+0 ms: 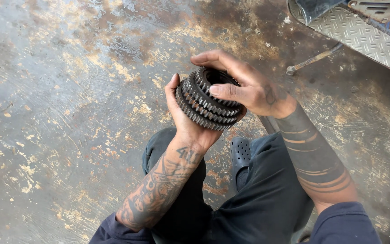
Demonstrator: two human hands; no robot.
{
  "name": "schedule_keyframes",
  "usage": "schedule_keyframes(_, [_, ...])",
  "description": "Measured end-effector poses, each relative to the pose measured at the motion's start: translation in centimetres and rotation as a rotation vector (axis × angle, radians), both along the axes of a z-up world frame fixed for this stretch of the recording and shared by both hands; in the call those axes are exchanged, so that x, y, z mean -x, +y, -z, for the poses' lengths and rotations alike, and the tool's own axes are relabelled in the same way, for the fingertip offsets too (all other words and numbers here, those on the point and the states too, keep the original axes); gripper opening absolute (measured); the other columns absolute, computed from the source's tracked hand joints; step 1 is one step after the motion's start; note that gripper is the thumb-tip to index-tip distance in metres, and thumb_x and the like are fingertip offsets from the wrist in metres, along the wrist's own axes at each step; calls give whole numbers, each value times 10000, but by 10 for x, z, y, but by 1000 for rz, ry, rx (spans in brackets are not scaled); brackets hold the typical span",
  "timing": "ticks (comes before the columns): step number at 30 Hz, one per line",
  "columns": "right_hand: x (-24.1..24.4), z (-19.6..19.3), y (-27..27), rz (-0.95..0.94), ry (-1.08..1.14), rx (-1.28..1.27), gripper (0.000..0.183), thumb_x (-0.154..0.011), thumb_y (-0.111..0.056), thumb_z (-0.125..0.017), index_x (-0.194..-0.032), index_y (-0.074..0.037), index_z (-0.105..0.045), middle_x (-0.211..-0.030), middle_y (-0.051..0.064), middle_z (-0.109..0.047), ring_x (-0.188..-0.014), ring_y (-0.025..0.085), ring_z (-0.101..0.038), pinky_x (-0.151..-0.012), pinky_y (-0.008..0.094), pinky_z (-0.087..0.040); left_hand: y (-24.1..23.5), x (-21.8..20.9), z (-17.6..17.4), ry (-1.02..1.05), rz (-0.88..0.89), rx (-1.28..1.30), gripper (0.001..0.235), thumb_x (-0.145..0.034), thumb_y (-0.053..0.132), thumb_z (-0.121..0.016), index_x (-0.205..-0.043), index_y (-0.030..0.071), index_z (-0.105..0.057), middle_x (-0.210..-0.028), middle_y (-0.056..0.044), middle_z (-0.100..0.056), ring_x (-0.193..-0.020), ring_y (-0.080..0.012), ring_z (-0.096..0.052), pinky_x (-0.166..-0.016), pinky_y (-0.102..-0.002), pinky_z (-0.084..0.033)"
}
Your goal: The person sits on the floor and cleans several metal gears by hand, separating and reassembling them. They then use a wire brush to scrub a larger gear assembly attached to a shaft.
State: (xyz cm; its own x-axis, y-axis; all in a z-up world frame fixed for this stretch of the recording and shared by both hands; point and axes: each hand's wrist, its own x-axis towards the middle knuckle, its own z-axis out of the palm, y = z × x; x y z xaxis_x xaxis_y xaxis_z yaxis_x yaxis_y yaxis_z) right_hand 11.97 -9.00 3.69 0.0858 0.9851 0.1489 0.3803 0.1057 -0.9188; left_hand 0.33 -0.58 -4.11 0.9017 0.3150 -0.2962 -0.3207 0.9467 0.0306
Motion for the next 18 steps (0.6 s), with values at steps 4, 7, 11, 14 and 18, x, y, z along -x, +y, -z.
schedule_keyframes(4, [-3, 6, 3, 19, 28, 17, 473, -964, -229, -527, -1376, -4, -460, -1462, 220, -532, -1334, 330, -551, -1154, 450, -409, 1, -2, 4, -21, 26, 15, 840, -935, 706, -392, -1415, 22, -468, -1172, -206, -574, -1031, -343, -638, -755, -495, -614])
schedule_keyframes(7, [-1, 8, 6, 49, 5, 27, 476, -959, -283, -514, -1343, -1, -523, -1264, 163, -631, -1087, 238, -630, -972, 362, -508, 2, -1, 4, -4, 30, -18, 878, -925, 732, -333, -1464, 46, -433, -1244, -232, -551, -1129, -395, -601, -846, -603, -566])
schedule_keyframes(11, [-6, 14, 7, 30, 9, -37, 503, -946, -221, -430, -1352, 56, -538, -1410, 195, -569, -1295, 309, -545, -1142, 415, -402, 5, 3, 1, 17, 26, 7, 873, -905, 731, -363, -1444, 54, -478, -1277, -219, -560, -1148, -373, -586, -869, -566, -545])
schedule_keyframes(14, [-12, 11, 8, -11, -16, -66, 607, -847, -193, -371, -1359, 78, -554, -1494, 226, -521, -1435, 380, -461, -1242, 467, -308, 9, 5, -6, 30, 30, 18, 850, -908, 731, -378, -1401, 53, -519, -1257, -204, -576, -1108, -350, -590, -845, -578, -529])
schedule_keyframes(18, [-8, -1, 2, -28, 32, -9, 753, -660, -129, -452, -1386, 36, -558, -1466, 202, -488, -1353, 345, -479, -1181, 421, -329, 10, 9, -10, 11, 54, -17, 854, -888, 735, -401, -1374, 47, -544, -1242, -219, -582, -1060, -381, -607, -752, -655, -546])
